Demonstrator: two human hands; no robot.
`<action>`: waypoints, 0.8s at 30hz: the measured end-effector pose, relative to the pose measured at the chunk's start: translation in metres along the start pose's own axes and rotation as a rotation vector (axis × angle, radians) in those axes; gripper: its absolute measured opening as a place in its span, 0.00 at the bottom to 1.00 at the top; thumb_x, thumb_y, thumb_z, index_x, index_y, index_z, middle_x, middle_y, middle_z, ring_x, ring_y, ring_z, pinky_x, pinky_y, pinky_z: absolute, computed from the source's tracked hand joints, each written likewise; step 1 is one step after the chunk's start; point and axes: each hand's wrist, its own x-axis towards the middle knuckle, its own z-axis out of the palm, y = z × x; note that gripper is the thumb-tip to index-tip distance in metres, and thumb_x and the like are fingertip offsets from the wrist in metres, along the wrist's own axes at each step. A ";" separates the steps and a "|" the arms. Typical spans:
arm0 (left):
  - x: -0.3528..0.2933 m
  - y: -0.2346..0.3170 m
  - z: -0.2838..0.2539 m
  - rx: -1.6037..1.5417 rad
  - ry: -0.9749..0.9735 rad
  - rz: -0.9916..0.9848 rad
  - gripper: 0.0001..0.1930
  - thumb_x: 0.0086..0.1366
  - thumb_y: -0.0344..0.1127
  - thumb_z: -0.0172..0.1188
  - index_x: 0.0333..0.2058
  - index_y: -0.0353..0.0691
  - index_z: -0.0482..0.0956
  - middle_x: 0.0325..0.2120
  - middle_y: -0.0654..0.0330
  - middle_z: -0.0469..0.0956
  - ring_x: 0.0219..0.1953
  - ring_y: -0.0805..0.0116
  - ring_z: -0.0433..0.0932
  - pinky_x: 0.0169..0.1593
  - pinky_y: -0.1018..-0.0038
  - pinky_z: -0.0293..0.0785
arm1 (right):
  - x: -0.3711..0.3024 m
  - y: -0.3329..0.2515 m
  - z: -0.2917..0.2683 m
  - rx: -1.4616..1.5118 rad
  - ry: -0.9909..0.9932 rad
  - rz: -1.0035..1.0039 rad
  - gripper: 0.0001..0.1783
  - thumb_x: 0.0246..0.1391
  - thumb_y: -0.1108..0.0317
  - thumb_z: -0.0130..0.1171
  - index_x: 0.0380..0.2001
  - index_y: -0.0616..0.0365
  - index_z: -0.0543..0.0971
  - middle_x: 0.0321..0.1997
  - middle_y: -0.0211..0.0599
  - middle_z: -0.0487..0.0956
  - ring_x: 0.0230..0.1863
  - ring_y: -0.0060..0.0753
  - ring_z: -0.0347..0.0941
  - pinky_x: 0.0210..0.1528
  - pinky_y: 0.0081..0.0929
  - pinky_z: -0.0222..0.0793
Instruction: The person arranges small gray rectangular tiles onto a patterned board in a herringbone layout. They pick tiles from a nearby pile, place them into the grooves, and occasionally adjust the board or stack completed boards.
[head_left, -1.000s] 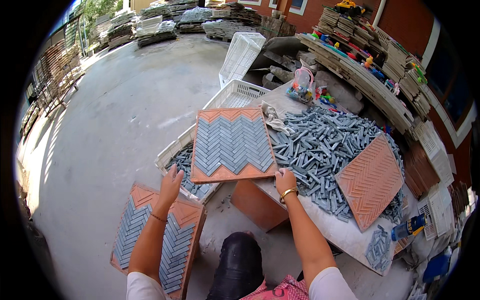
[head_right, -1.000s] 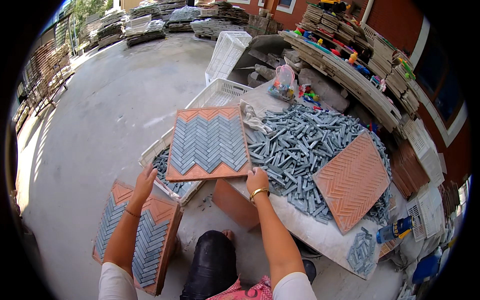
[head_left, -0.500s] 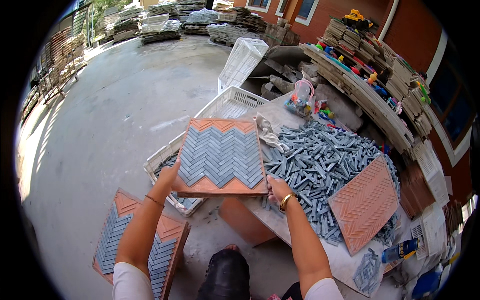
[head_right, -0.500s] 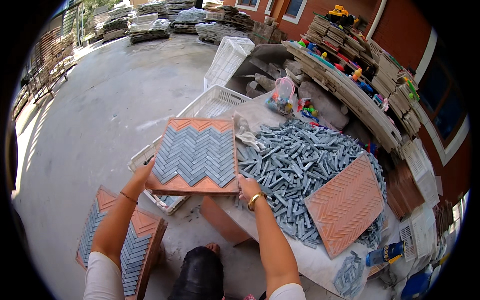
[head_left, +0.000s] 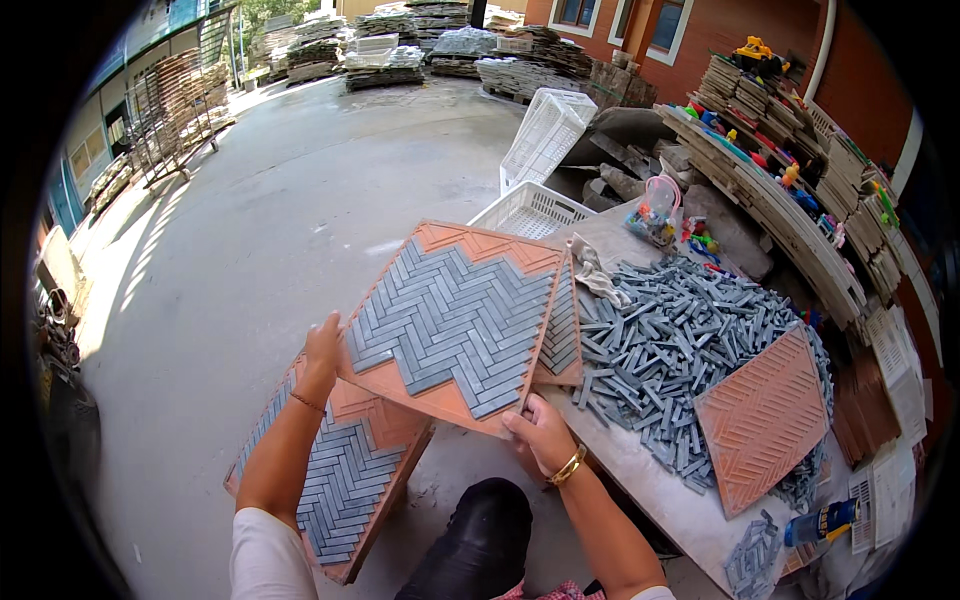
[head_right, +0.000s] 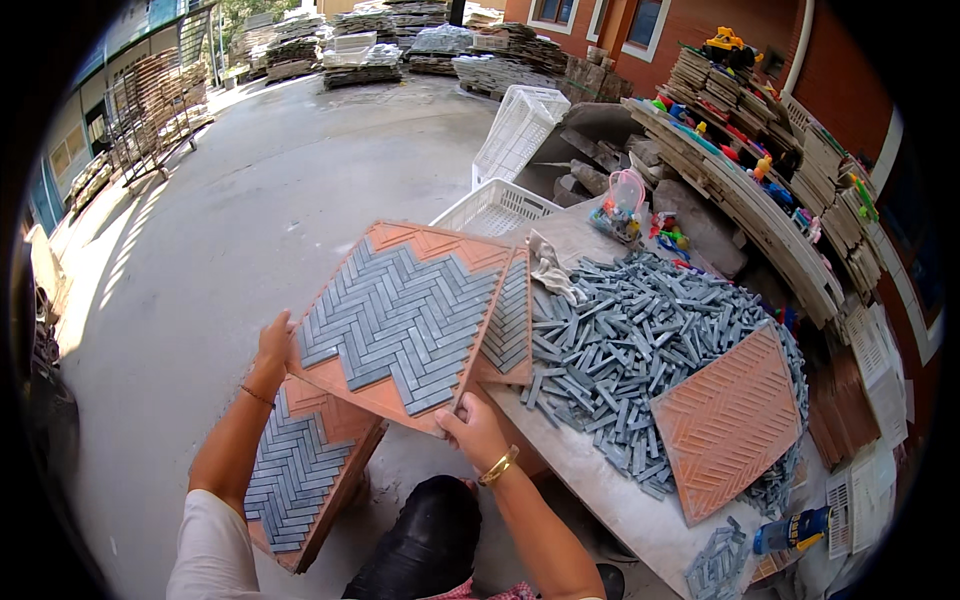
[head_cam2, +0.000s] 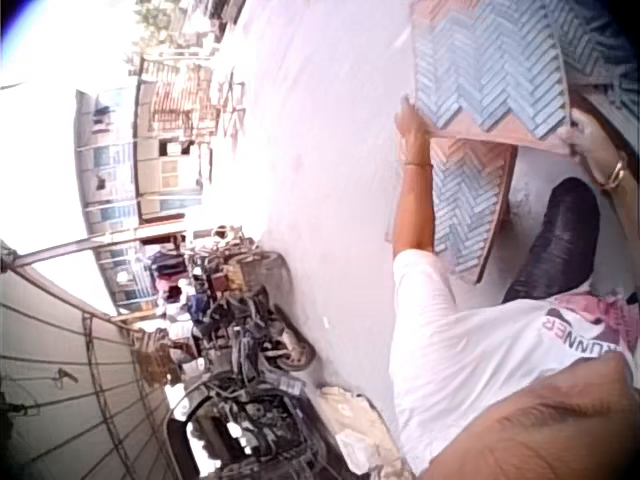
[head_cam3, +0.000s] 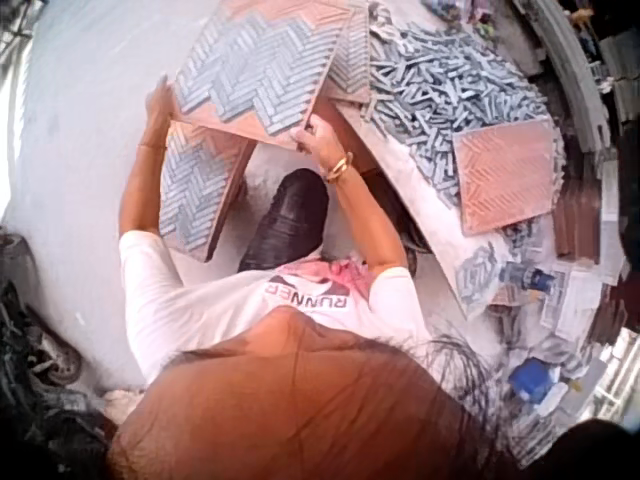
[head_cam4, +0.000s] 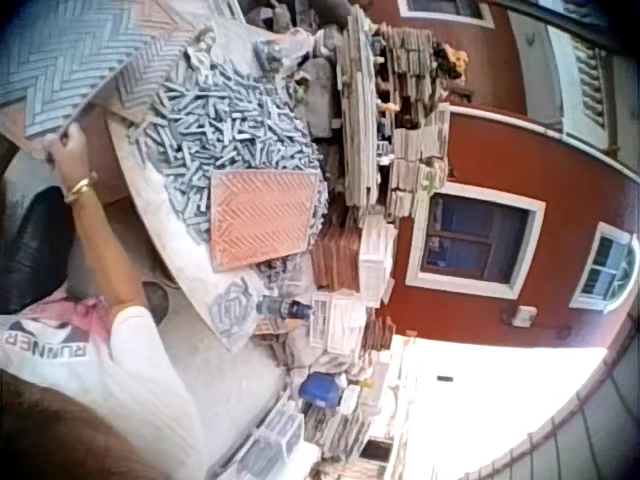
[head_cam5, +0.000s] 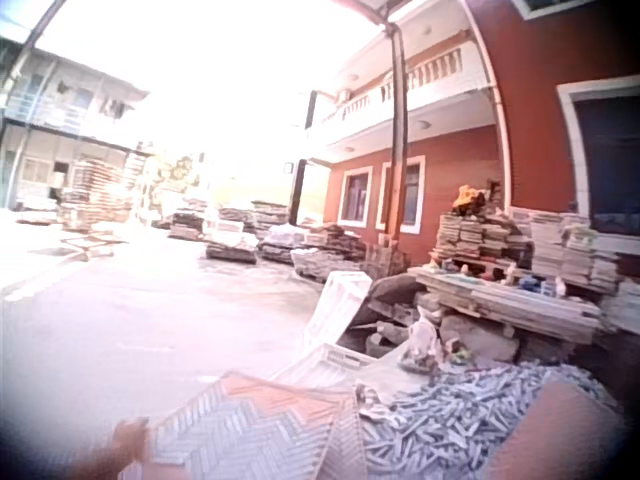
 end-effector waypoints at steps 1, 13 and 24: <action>-0.008 -0.001 -0.038 0.009 -0.001 0.022 0.25 0.63 0.48 0.52 0.33 0.25 0.79 0.28 0.54 0.79 0.32 0.67 0.76 0.36 0.73 0.71 | -0.013 0.009 0.019 0.035 -0.087 0.065 0.10 0.54 0.67 0.60 0.35 0.61 0.72 0.27 0.29 0.74 0.21 0.18 0.68 0.22 0.18 0.66; -0.129 -0.053 -0.339 0.164 0.145 0.086 0.21 0.64 0.42 0.49 0.28 0.26 0.81 0.23 0.58 0.79 0.24 0.74 0.75 0.29 0.77 0.70 | -0.144 0.156 0.210 0.107 -0.517 0.475 0.16 0.55 0.67 0.61 0.41 0.67 0.72 0.32 0.30 0.78 0.29 0.16 0.74 0.30 0.15 0.76; -0.078 -0.114 -0.339 0.156 0.116 0.137 0.18 0.62 0.39 0.54 0.16 0.35 0.72 0.18 0.68 0.72 0.21 0.81 0.67 0.25 0.78 0.65 | -0.140 0.192 0.231 0.001 -0.393 0.492 0.14 0.57 0.71 0.59 0.42 0.69 0.73 0.35 0.34 0.79 0.30 0.17 0.75 0.29 0.13 0.75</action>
